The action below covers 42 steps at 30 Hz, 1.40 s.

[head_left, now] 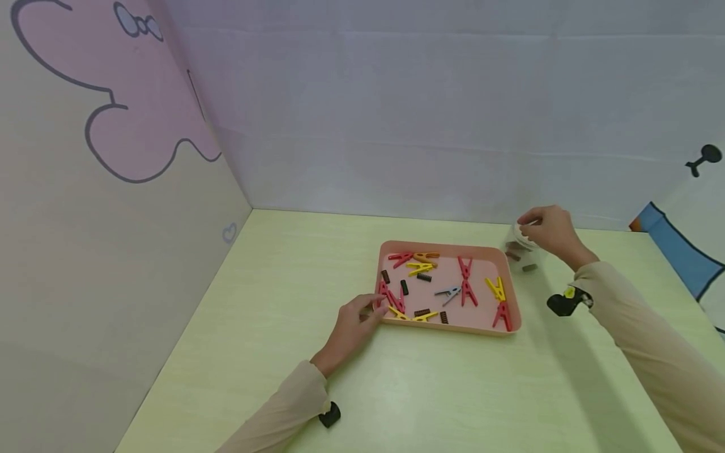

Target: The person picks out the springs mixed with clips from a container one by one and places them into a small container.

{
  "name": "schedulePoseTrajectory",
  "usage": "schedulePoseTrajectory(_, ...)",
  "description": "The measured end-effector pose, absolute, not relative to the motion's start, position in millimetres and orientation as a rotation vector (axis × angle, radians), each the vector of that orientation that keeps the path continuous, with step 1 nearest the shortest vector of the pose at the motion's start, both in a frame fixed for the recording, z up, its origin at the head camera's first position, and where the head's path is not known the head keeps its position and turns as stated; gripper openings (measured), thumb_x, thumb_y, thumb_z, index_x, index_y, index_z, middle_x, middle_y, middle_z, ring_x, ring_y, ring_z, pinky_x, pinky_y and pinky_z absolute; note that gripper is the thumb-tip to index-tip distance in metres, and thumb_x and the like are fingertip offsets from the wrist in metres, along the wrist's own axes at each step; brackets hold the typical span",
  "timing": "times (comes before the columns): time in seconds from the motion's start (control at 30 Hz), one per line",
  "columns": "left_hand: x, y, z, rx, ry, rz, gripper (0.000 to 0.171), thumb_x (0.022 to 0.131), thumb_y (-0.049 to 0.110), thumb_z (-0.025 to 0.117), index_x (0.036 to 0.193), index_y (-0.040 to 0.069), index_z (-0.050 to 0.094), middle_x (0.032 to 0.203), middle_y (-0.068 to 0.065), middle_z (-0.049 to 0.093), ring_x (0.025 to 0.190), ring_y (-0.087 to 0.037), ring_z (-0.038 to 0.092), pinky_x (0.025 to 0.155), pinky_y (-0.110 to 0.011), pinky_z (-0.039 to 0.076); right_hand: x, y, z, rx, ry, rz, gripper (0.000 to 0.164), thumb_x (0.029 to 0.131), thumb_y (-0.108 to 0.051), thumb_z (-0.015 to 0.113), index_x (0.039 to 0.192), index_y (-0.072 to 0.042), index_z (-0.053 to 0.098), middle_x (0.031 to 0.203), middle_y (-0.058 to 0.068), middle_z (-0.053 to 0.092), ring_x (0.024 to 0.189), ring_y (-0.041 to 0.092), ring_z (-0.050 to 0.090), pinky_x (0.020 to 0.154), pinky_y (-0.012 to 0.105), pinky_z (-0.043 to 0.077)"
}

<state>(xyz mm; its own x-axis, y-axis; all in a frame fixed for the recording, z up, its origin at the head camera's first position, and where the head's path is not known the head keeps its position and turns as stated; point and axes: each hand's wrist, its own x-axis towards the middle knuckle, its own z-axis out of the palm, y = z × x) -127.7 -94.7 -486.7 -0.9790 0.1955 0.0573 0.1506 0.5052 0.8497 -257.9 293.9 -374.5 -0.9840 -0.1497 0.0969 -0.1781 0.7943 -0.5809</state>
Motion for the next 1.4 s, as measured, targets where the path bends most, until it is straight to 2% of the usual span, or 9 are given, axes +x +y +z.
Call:
schedulePoseTrajectory(0.3, -128, -95, -488, 0.337, 2.690, 1.515, 0.040, 0.094, 0.035, 0.058, 0.126, 0.011, 0.060, 0.128, -0.002, 0.056, 0.114, -0.016, 0.052, 0.087, -0.033, 0.049, -252, 285, -366, 0.252, -2.908, 0.971, 0.024, 0.091, -0.010, 0.059, 0.105, 0.009, 0.065, 0.103, 0.029, 0.062, 0.088, 0.040, 0.061, 0.064, 0.039, 0.051)
schedulePoseTrajectory(0.63, -131, -93, -488, 0.325, 2.695, 1.514, 0.040, 0.094, 0.035, 0.059, 0.125, 0.011, 0.060, 0.127, -0.002, 0.057, 0.114, -0.016, 0.052, 0.087, -0.033, 0.049, -242, 268, -359, 0.373, -2.854, 0.974, 0.020, 0.091, -0.010, 0.060, 0.101, 0.006, 0.067, 0.100, 0.025, 0.064, 0.085, 0.037, 0.063, 0.060, 0.029, 0.050)
schedulePoseTrajectory(0.93, -133, -92, -488, 0.333, 2.705, 1.514, 0.040, 0.094, 0.035, 0.059, 0.125, 0.010, 0.061, 0.127, -0.003, 0.057, 0.115, -0.017, 0.052, 0.088, -0.035, 0.048, -233, 255, -357, 0.473, -2.826, 0.930, 0.015, 0.088, -0.007, 0.064, 0.098, 0.004, 0.068, 0.095, 0.023, 0.066, 0.083, 0.036, 0.064, 0.063, 0.037, 0.051)
schedulePoseTrajectory(1.4, -133, -91, -488, 0.315, 2.707, 1.506, 0.040, 0.093, 0.036, 0.059, 0.125, 0.011, 0.061, 0.126, -0.002, 0.057, 0.114, -0.016, 0.051, 0.088, -0.034, 0.048, -219, 247, -360, 0.515, -2.873, 0.959, 0.014, 0.086, -0.004, 0.065, 0.097, 0.003, 0.067, 0.097, 0.021, 0.066, 0.081, 0.033, 0.064, 0.058, 0.032, 0.052)
